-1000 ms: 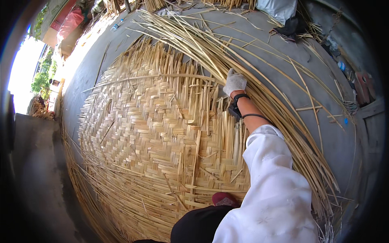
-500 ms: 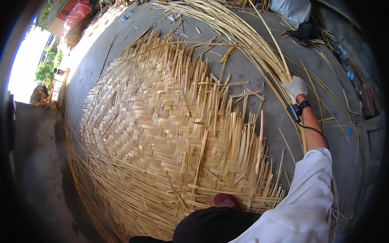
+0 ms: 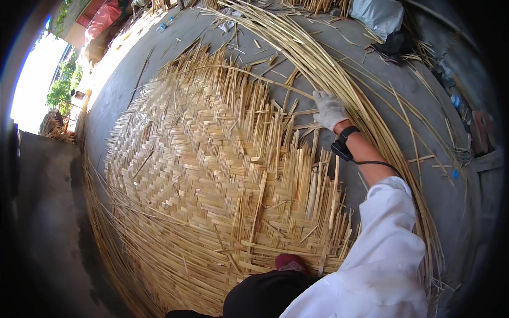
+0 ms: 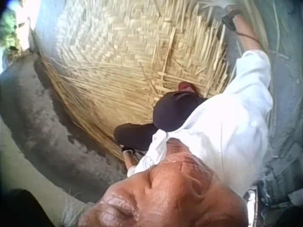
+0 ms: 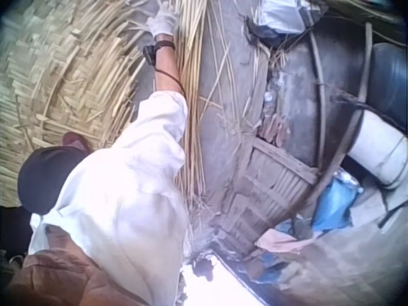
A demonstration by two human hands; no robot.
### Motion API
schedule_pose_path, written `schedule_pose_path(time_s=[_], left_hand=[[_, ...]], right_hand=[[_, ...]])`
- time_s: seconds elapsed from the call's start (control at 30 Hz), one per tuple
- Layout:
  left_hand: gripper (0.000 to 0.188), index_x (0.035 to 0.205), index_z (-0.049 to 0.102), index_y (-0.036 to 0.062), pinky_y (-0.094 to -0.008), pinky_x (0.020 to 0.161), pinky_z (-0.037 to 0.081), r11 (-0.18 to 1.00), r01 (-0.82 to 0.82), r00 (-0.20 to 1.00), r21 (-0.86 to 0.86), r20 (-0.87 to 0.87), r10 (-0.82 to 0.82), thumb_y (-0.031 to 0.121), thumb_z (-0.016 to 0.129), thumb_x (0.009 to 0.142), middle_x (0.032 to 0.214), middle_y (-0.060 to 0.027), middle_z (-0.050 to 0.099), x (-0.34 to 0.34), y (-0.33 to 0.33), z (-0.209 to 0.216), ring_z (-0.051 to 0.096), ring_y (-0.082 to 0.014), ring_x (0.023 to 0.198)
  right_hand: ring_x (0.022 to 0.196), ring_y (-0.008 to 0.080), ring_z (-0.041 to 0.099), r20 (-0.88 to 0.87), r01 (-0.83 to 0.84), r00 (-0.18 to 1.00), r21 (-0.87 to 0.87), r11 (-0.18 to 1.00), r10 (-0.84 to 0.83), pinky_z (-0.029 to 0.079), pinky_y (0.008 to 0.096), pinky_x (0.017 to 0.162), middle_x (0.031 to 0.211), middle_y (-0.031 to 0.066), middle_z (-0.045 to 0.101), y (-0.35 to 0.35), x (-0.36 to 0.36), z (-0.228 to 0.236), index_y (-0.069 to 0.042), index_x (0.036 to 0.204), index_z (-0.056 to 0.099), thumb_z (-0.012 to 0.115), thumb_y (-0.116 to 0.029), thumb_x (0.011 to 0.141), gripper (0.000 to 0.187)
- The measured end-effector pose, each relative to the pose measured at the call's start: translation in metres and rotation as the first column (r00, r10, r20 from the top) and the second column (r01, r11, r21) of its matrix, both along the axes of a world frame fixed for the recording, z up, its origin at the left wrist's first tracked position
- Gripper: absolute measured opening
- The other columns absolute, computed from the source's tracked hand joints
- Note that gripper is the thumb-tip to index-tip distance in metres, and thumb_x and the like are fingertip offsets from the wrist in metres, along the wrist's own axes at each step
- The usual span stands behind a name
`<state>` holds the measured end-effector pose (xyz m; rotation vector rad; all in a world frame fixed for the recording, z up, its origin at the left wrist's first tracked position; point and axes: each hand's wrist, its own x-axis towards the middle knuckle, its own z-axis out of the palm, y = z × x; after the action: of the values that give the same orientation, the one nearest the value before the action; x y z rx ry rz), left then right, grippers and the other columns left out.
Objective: Weaving thin strips of bamboo into a large circular mat on the floor.
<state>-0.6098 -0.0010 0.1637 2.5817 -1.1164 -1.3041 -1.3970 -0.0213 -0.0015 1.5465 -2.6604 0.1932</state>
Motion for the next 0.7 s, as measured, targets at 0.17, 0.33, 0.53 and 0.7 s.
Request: schedule_pose_path(time_s=[0.17, 0.33, 0.53, 0.7], left_hand=[[0.051, 0.122, 0.045, 0.0016, -0.0378, 0.088, 0.037, 1.000, 0.028, 0.999, -0.001, 0.030, -0.028, 0.037, 0.052, 0.085, 0.117, -0.0148, 0.052, 0.004, -0.001, 0.001, 0.050, -0.0292, 0.104], [0.051, 0.121, 0.047, 0.0015, -0.0374, 0.086, 0.039, 1.000, -0.004, 0.997, -0.003, 0.081, 0.005, 0.037, 0.052, 0.085, 0.115, -0.0148, 0.054, 0.035, 0.031, 0.004, 0.052, -0.0290, 0.101], [0.050, 0.119, 0.049, 0.0014, -0.0369, 0.083, 0.042, 1.000, -0.023, 0.985, -0.014, 0.173, 0.025, 0.038, 0.052, 0.085, 0.112, -0.0149, 0.056, 0.094, 0.093, -0.002, 0.055, -0.0289, 0.098], [0.049, 0.118, 0.051, 0.0013, -0.0365, 0.080, 0.044, 0.996, 0.082, 0.937, 0.030, 0.339, -0.087, 0.038, 0.051, 0.085, 0.110, -0.0149, 0.058, 0.144, 0.192, -0.006, 0.057, -0.0288, 0.095]], right_hand=[[0.072, 0.0356, 0.060, 0.365, 0.227, 0.915, -0.121, 0.966, -0.169, 0.047, 0.0447, 0.066, 0.073, 0.0162, 0.060, -0.030, 0.020, -0.026, -0.007, 0.084, 0.058, 0.056, -0.028, 0.080, 0.022], [0.070, 0.0261, 0.058, 0.555, 0.552, 0.812, -0.628, 0.549, -0.181, 0.044, 0.0359, 0.061, 0.082, 0.0108, 0.062, 0.021, -0.092, -0.014, -0.008, 0.083, 0.064, 0.051, -0.024, 0.085, 0.021], [0.066, 0.0297, 0.062, 0.523, 0.792, 0.558, -0.105, 0.601, -0.644, 0.047, 0.0410, 0.061, 0.071, 0.0168, 0.063, 0.123, -0.197, -0.019, -0.003, 0.084, 0.063, 0.046, -0.040, 0.086, 0.041], [0.124, 0.0346, 0.036, -0.259, 0.349, 0.898, -0.075, 0.934, -0.357, 0.029, 0.0390, 0.102, 0.131, 0.0198, 0.043, 0.069, -0.104, -0.012, -0.003, 0.133, 0.036, 0.051, -0.034, 0.085, 0.059]])
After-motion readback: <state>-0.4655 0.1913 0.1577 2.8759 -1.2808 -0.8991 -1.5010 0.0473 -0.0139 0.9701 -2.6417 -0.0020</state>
